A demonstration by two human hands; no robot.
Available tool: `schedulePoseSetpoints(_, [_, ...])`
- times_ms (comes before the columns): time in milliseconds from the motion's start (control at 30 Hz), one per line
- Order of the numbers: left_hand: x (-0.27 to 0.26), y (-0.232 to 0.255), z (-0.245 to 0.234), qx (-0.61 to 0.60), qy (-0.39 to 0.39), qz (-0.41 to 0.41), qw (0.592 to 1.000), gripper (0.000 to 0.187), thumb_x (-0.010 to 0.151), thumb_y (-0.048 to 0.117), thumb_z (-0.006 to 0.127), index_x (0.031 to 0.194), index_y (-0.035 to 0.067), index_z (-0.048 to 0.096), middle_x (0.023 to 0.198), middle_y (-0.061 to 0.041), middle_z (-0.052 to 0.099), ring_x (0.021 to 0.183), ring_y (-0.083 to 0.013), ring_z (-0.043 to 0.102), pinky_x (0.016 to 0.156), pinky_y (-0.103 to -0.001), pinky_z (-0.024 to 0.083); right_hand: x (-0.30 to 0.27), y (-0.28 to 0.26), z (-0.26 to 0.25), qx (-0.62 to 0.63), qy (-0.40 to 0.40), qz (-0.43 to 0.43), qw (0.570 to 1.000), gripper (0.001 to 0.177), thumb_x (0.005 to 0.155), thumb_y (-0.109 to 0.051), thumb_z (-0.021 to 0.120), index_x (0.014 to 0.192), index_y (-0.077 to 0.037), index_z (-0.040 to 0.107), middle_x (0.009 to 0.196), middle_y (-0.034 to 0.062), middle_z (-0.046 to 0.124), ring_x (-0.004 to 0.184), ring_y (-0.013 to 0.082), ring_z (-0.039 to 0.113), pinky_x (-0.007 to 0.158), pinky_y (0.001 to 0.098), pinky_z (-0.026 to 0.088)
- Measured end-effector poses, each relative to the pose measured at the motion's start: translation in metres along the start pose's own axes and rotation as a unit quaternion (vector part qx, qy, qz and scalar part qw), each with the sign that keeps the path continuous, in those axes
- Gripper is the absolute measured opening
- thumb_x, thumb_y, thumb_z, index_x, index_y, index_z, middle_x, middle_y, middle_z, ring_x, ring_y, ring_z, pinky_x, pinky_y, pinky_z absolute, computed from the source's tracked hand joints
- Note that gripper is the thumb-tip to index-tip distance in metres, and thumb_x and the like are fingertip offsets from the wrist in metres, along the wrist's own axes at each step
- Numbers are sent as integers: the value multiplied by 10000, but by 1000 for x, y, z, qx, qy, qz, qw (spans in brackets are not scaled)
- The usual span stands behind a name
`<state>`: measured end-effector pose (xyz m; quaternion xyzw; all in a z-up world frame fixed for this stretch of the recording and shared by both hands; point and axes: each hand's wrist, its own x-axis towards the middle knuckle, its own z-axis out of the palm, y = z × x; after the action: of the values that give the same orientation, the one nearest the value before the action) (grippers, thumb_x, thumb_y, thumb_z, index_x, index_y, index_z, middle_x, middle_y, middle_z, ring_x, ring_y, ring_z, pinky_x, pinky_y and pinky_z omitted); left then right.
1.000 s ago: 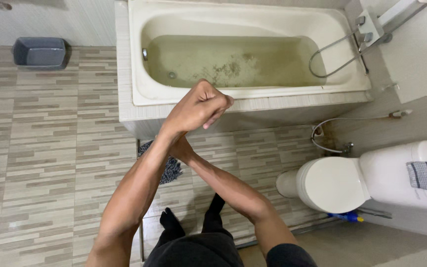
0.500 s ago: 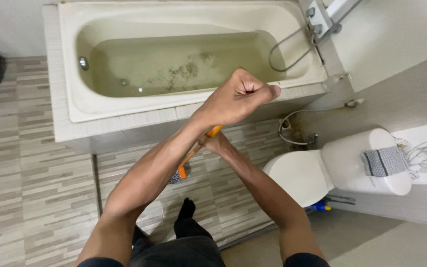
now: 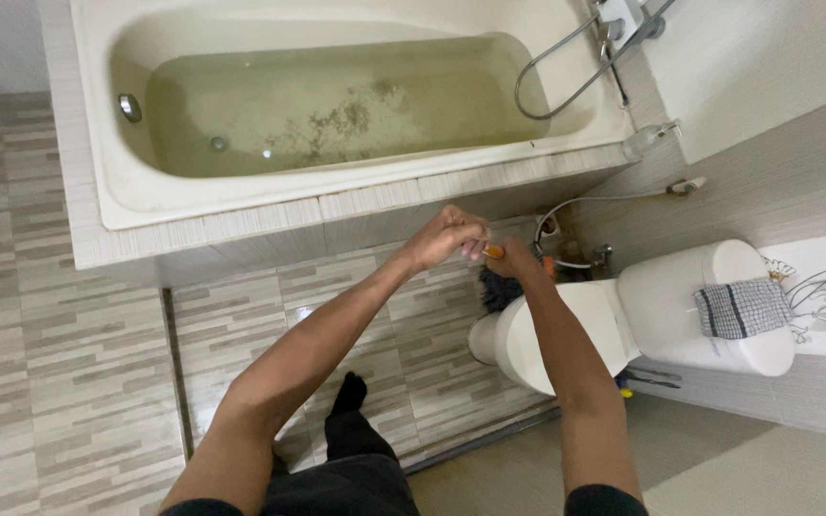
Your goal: The person mops the tiled bathroom floor using a mop with an orange handle and a grey head. They clean the area around the bathtub, toilet, and sink, moving the mop back and forth to cover the entire floor surface.
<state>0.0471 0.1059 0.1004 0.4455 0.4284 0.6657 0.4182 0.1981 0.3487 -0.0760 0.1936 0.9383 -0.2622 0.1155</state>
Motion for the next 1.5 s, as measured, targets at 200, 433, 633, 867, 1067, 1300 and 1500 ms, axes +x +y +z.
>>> schedulePoseSetpoints(200, [-67,-39,-9,87,66,-146,983,386,916,152,502,575,31,633,559,-85,611,512,-164,471,584,-363,441,-12,-26,46,-94,-63,113,987,314,761,-331,825,847,-43,735,824,182,720,748,301,695,689,428,541])
schedulePoseSetpoints(433, [-144,-8,-51,-81,146,-52,985,520,970,180,514,490,70,347,466,-81,414,485,-182,446,563,-333,425,-4,-109,99,-17,-10,99,995,454,745,-403,824,836,23,696,774,201,718,731,309,716,688,451,562])
schedulePoseSetpoints(633, [-228,69,-89,-119,174,57,976,518,995,228,436,533,127,225,446,-22,262,409,-141,266,466,-323,286,5,-216,134,-19,-9,98,995,556,705,-481,860,864,29,704,833,228,721,779,320,716,727,437,566])
schedulePoseSetpoints(867, [-335,192,-131,-101,182,94,974,511,967,297,453,543,138,216,469,2,240,430,-132,221,453,-309,231,-10,-410,178,76,-20,31,996,495,774,-428,782,636,28,645,586,137,614,533,260,595,575,439,490])
schedulePoseSetpoints(1067, [-403,315,-150,-64,189,139,970,478,948,307,479,564,118,266,506,-6,274,443,-121,240,422,-299,211,-44,-585,196,305,-42,-129,942,450,807,-302,811,539,-101,511,482,-24,456,433,118,406,485,346,371])
schedulePoseSetpoints(1300, [-428,361,-134,61,233,165,956,559,975,203,591,496,111,318,473,37,335,394,-79,262,374,-273,202,-69,-685,229,425,-150,-252,856,295,860,-208,716,657,-80,543,582,-45,500,550,83,488,529,308,407])
schedulePoseSetpoints(1500, [-410,350,-101,246,288,84,922,640,984,157,663,459,116,299,441,92,262,423,-46,180,417,-303,149,-78,-674,241,435,-9,-338,835,108,829,-70,626,895,-12,562,780,-29,596,759,99,567,661,328,477])
